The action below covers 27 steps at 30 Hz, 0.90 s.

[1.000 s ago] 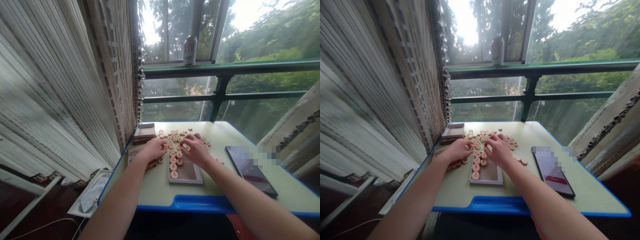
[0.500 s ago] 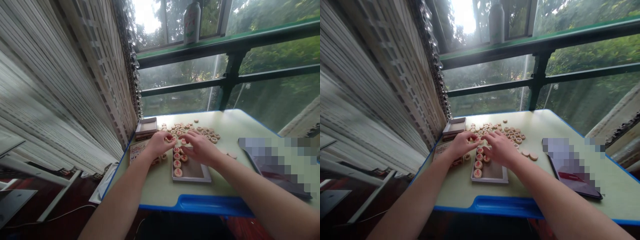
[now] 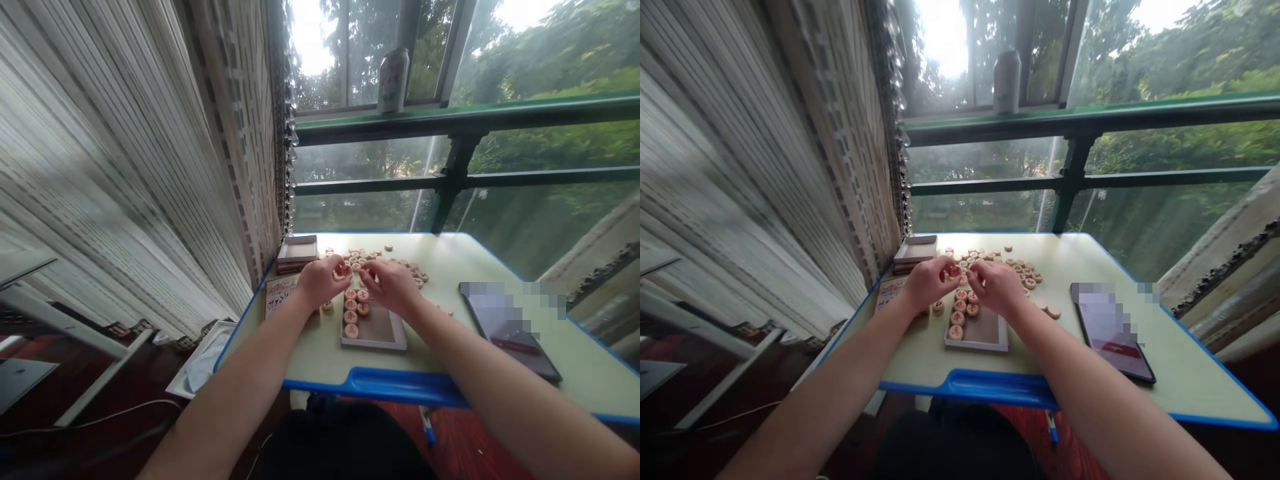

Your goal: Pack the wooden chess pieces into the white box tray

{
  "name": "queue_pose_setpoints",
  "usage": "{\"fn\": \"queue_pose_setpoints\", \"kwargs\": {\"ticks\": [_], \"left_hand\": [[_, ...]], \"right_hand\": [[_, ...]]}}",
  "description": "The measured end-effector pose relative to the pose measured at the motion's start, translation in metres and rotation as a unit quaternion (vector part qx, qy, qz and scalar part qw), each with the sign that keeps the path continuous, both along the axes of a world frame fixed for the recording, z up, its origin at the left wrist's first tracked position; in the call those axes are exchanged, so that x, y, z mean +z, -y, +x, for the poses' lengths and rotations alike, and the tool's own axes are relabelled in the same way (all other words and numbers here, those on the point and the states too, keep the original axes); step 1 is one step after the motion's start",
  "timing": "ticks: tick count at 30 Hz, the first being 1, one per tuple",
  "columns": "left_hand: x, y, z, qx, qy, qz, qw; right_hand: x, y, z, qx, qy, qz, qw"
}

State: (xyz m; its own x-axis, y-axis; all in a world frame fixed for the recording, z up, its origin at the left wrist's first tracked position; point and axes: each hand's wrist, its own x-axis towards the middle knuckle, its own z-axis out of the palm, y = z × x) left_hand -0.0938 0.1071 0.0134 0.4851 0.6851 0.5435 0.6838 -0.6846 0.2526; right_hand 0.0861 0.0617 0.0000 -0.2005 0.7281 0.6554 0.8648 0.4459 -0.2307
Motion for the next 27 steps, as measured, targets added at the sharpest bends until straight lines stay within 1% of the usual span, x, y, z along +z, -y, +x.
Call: {"fn": "queue_pose_setpoints", "kwargs": {"ticks": [3,5,8,10,13,15,18,21,23,25,27], "left_hand": [[0.004,0.003,-0.001,0.025,-0.031,0.023,0.999],[0.004,0.003,0.000,0.024,-0.043,0.039,0.998],[0.005,0.005,0.004,0.004,-0.036,0.068,0.997],[0.005,0.007,0.006,-0.013,-0.029,0.073,0.997],[0.008,0.010,0.007,-0.026,-0.045,0.100,0.994],[0.010,0.012,0.006,-0.031,-0.066,0.144,0.987],[0.011,0.013,0.005,-0.045,-0.088,0.211,0.972],[0.009,0.014,0.009,-0.064,-0.093,0.252,0.961],[0.006,0.014,0.013,-0.076,-0.096,0.257,0.959],[0.003,0.012,0.014,-0.077,-0.098,0.235,0.964],[0.000,0.008,0.011,-0.060,-0.093,0.184,0.977]], "right_hand": [[0.004,0.001,-0.002,0.016,-0.009,0.048,0.999],[0.004,0.001,-0.001,0.035,-0.011,0.066,0.997],[0.004,0.002,0.002,0.040,-0.021,0.084,0.995],[0.004,0.003,0.005,0.035,-0.021,0.098,0.994],[0.003,0.006,0.006,0.041,-0.030,0.109,0.993],[0.002,0.008,0.003,0.058,-0.049,0.090,0.993],[0.002,0.010,-0.003,0.084,-0.097,0.039,0.991],[0.001,0.009,-0.007,0.112,-0.158,-0.021,0.981],[0.001,0.006,-0.004,0.091,-0.207,-0.050,0.973],[0.000,0.002,0.002,0.039,-0.233,-0.058,0.970],[0.001,-0.002,0.011,0.007,-0.196,-0.058,0.979]]}}
